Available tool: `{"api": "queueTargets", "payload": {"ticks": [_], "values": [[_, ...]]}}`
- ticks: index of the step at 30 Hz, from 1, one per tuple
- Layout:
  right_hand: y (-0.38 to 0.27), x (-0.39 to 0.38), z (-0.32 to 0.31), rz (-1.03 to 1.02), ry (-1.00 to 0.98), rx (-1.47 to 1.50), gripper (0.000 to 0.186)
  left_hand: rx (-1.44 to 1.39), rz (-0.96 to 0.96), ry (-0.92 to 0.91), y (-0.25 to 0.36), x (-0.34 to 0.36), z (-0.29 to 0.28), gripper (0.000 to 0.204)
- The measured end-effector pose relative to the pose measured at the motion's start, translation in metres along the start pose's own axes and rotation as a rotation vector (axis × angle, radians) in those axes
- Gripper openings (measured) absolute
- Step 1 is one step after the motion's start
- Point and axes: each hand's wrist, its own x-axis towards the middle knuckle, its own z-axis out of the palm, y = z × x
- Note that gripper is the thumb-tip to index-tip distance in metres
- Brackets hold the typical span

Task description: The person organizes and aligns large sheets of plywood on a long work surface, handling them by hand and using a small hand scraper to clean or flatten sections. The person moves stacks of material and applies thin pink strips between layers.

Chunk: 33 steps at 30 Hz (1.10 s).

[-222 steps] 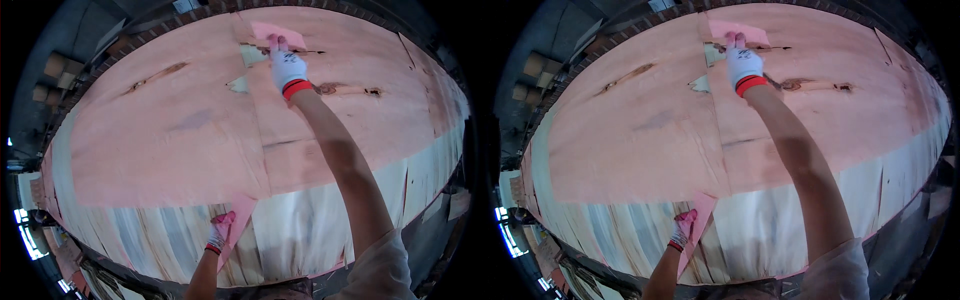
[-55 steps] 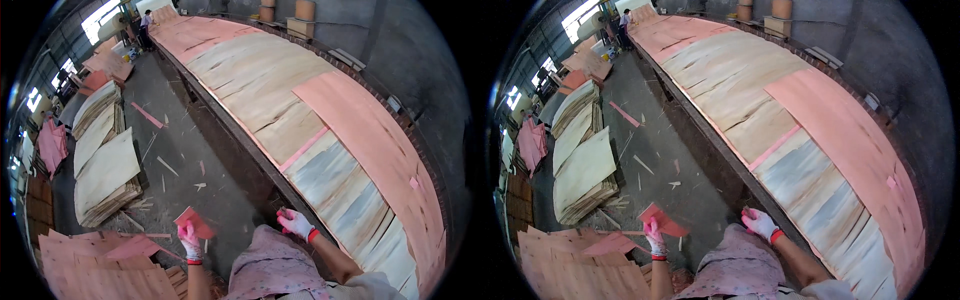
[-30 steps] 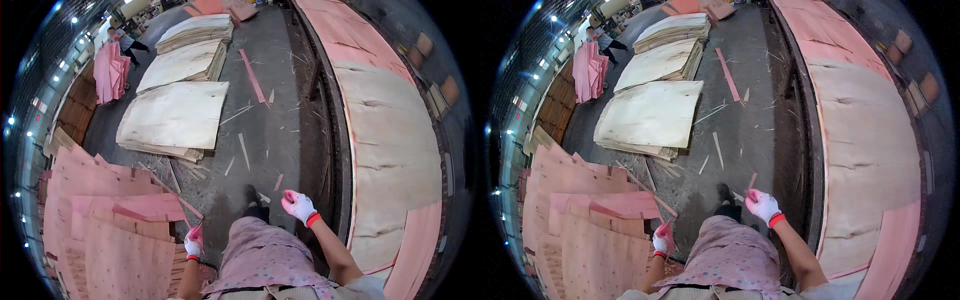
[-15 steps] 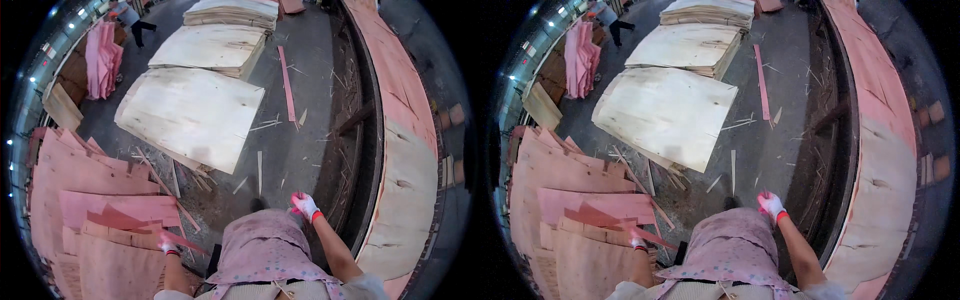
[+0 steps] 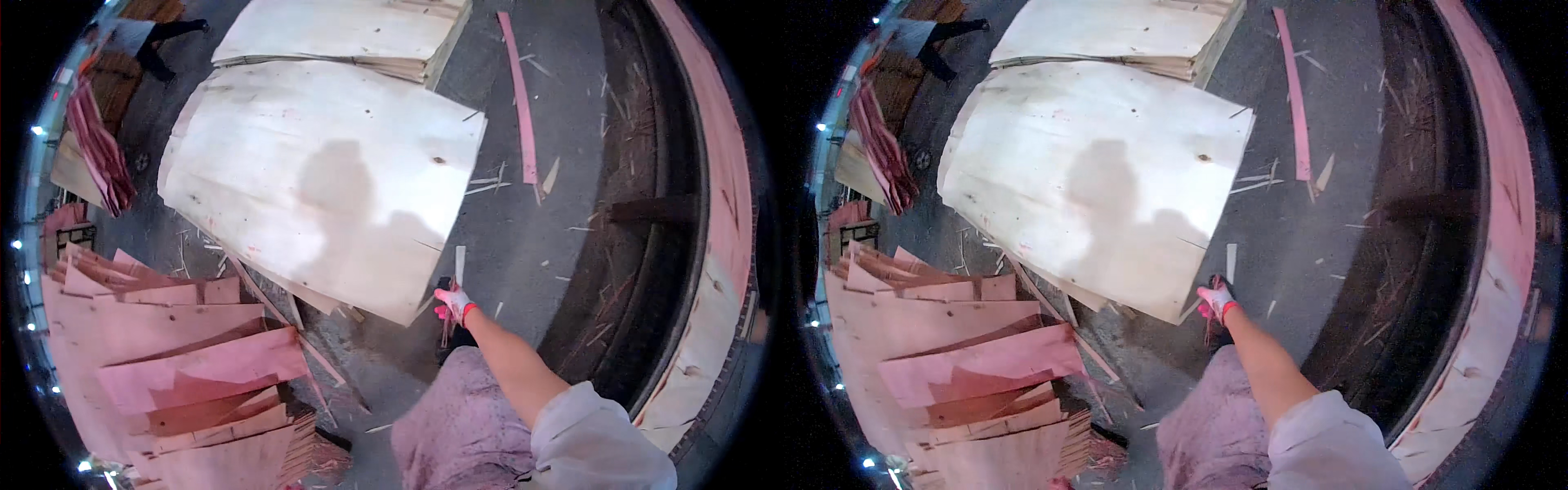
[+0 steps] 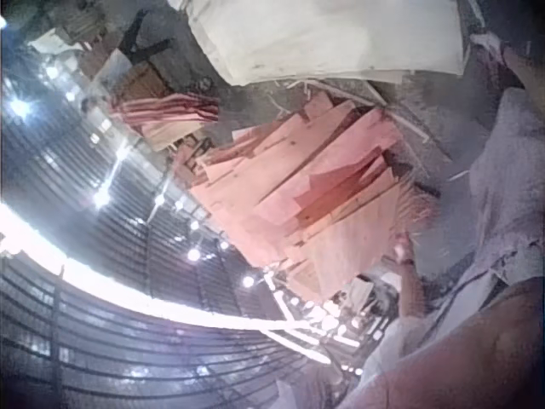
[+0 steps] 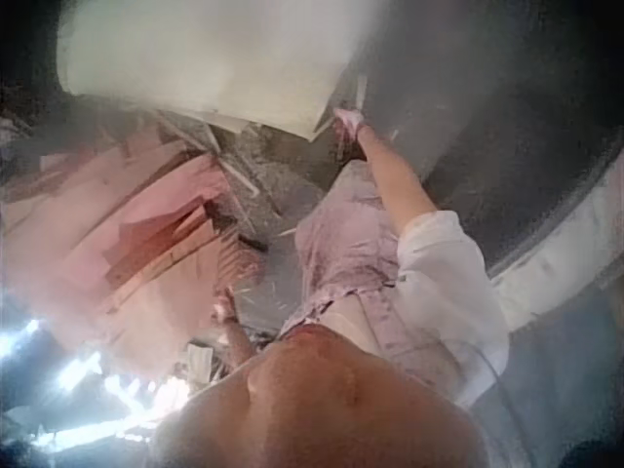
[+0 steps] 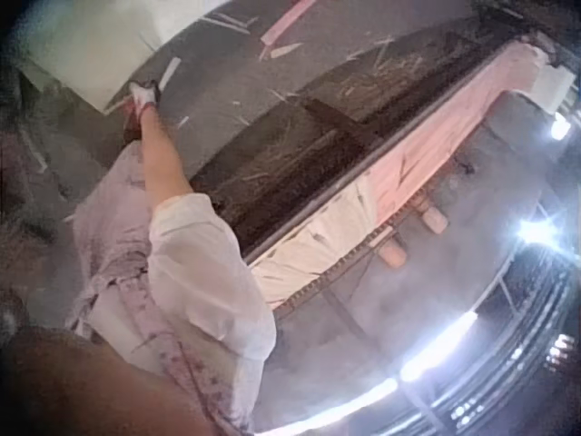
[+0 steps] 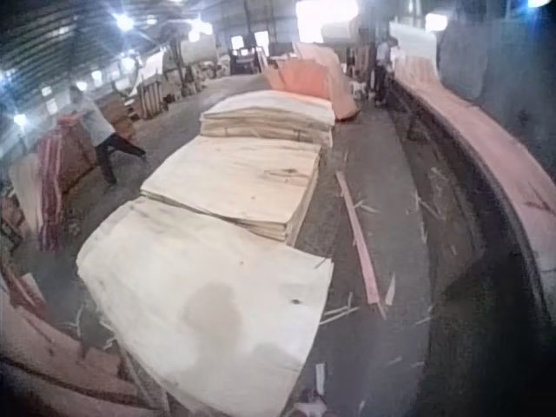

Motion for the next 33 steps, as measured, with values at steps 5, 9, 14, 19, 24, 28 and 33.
{"api": "queueTargets", "payload": {"ticks": [5, 9, 14, 19, 24, 28, 33], "values": [[-0.032, 0.057, 0.048, 0.108, 0.036, 0.138, 0.061, -0.899, -0.074, -0.36, 0.049, -0.084, 0.066, 0.07], [-0.039, 0.002, 0.061, 0.03, -0.102, 0.182, 0.026, -1.281, 0.017, -0.458, 0.142, -0.097, 0.06, 0.081], [-0.117, -0.166, 0.079, -0.138, -0.17, 0.212, 0.032, -0.449, 1.145, 0.111, 0.289, -0.05, 0.01, 0.035], [-0.17, -0.265, 0.078, -0.257, -0.187, 0.089, 0.034, -1.812, 0.752, -0.744, 0.437, -0.088, -0.125, 0.063], [-0.219, -0.363, 0.06, -0.467, -0.081, -0.014, 0.018, -1.98, 1.021, -0.858, 0.483, -0.082, -0.246, 0.089], [-0.229, -0.435, 0.059, -0.571, 0.101, 0.249, 0.012, -1.97, 1.352, -1.236, 0.513, -0.097, -0.312, 0.081], [-0.196, -0.438, -0.015, -0.564, -0.032, 0.298, 0.017, -1.568, 0.998, -0.429, 0.559, -0.088, -0.304, 0.033]]}}
